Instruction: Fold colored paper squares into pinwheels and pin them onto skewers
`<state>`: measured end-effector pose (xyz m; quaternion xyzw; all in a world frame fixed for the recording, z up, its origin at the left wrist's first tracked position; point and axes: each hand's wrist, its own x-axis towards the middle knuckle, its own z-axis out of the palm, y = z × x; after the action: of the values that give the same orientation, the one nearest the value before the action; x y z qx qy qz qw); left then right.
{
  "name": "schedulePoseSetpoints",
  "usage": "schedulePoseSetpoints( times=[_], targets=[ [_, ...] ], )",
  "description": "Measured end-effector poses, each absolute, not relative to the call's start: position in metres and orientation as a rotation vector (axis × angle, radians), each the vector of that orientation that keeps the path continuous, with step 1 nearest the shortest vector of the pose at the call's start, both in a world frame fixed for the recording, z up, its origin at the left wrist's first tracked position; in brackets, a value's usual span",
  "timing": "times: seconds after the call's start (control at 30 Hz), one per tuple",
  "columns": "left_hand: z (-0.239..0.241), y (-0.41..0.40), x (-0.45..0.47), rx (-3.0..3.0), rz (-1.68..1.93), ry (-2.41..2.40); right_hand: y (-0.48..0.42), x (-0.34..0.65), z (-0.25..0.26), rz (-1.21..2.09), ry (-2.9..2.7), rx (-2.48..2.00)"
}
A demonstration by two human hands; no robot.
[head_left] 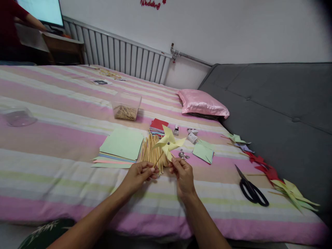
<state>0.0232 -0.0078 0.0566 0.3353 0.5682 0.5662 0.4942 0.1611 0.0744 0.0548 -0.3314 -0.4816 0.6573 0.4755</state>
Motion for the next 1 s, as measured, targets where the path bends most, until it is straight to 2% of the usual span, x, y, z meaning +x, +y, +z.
schedulePoseSetpoints(
  times=[0.43, 0.7, 0.87, 1.0],
  targets=[
    [0.061, -0.012, 0.020, 0.722, 1.599, 1.396, 0.057, 0.149, 0.037, 1.851, -1.435, -0.766],
    [0.055, -0.013, 0.023, 0.624, 1.578, 1.332, 0.044, 0.139, 0.029, 1.844, -1.538, -0.698],
    [0.057, -0.009, 0.022, 0.771, 1.484, 1.506, 0.040, 0.136, 0.035, 1.817, -1.476, -0.742],
    [0.068, -0.005, 0.022, 0.967, 1.414, 1.831, 0.050, 0.137, 0.043, 1.779, -1.377, -0.736]
  ],
)
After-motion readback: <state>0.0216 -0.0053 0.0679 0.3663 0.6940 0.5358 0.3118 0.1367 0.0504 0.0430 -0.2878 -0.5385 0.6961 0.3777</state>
